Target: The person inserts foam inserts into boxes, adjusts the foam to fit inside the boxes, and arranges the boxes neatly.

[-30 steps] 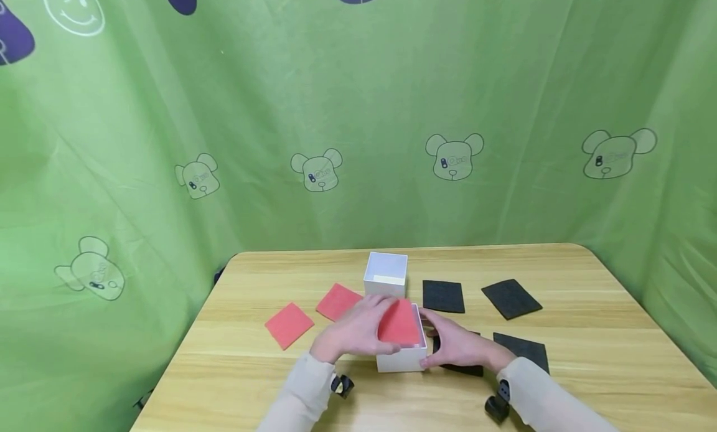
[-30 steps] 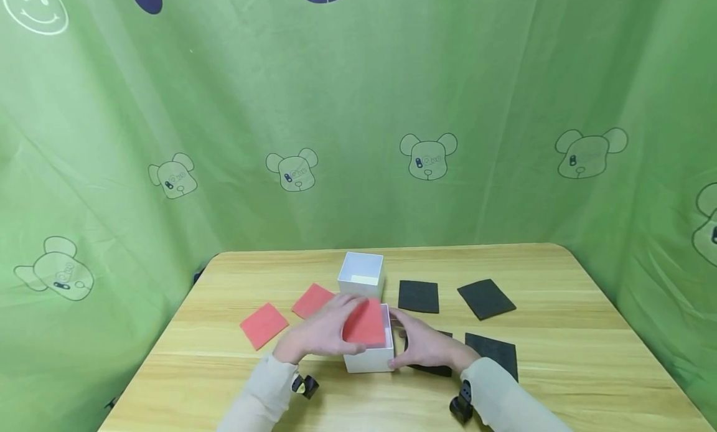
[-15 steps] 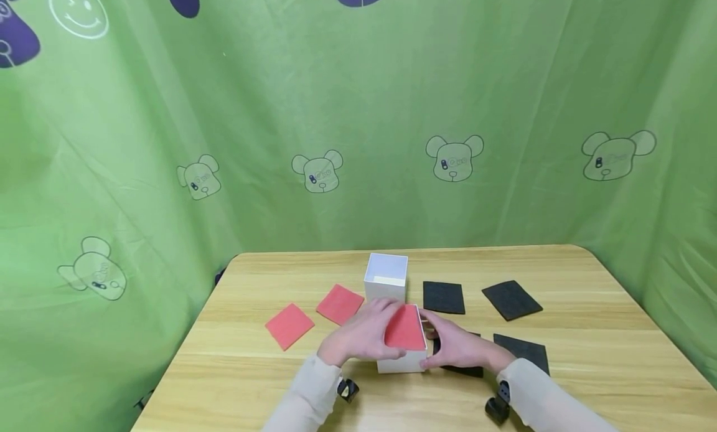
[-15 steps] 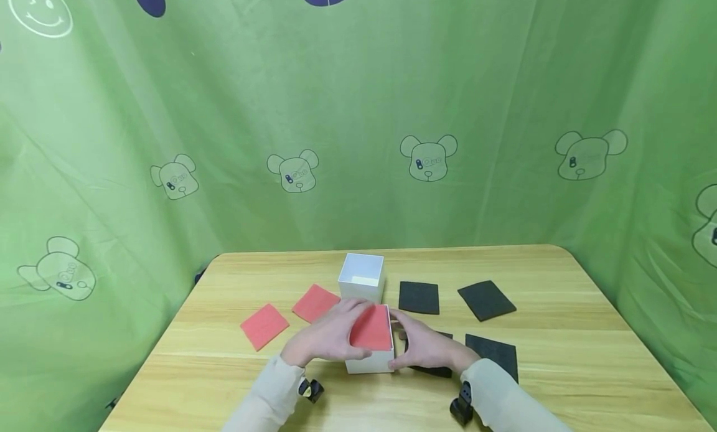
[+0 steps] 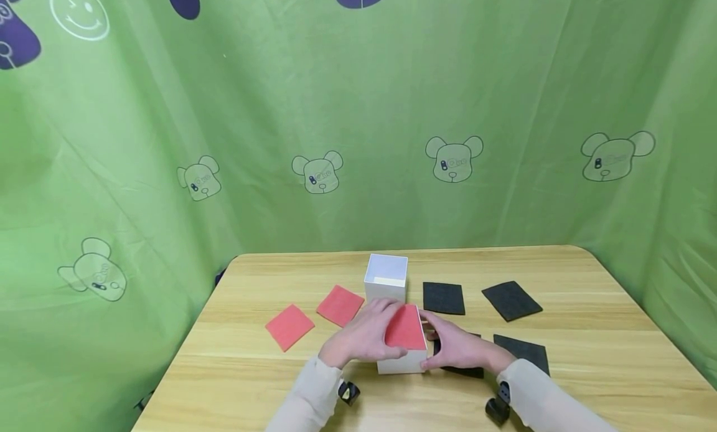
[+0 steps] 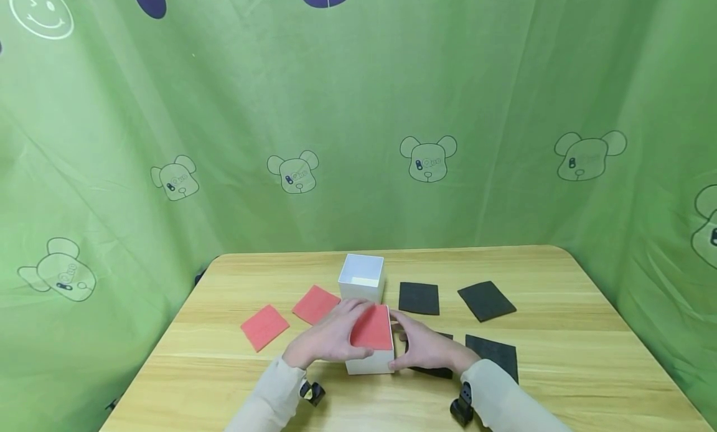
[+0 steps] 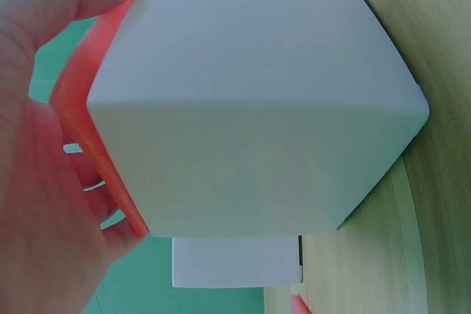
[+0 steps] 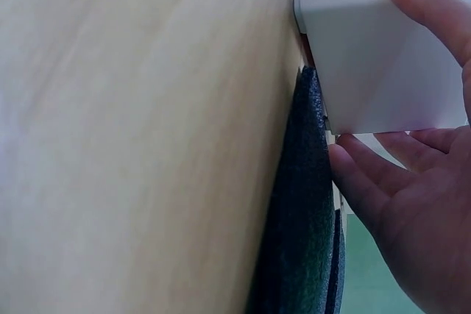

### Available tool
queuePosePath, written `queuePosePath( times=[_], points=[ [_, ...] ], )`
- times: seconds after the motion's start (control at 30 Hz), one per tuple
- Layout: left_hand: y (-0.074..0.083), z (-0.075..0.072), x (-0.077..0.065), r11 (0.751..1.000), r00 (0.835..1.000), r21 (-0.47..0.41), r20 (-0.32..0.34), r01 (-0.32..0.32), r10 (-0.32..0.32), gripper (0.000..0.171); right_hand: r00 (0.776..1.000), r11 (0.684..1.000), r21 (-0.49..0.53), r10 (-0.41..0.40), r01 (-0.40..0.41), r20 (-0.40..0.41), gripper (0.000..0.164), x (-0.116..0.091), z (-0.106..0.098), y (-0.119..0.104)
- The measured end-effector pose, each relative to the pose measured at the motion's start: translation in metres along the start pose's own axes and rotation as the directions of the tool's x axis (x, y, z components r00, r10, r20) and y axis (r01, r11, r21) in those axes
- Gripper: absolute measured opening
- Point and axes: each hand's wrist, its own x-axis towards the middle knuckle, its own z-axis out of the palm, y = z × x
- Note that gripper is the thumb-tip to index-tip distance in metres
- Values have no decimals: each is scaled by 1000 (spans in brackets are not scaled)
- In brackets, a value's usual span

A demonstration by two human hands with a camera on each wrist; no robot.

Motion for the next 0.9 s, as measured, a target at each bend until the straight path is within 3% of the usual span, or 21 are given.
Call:
queuePosePath(
  times=[0.3, 0.53, 0.7, 0.9],
  points=[
    [-1, 1, -1, 1000, 1000, -22, -21, 6, -6, 85, 1000, 1000, 5, 24, -24, 3, 106, -2, -1, -2],
    [-3, 2, -1, 1000, 1000, -22, 17, 10, -10, 79, 1000, 999, 30, 24, -24, 10, 105, -2, -2, -4],
    [-6, 3, -2, 1000, 999, -10, 37, -12, 13, 74, 1000, 1000, 9, 27, -27, 15, 107, -2, -2, -2],
    [-9, 8, -2, 999, 999, 6, 15, -40, 40, 73, 1000, 1000, -20, 23, -23, 9, 108, -1, -2, -1]
  ],
)
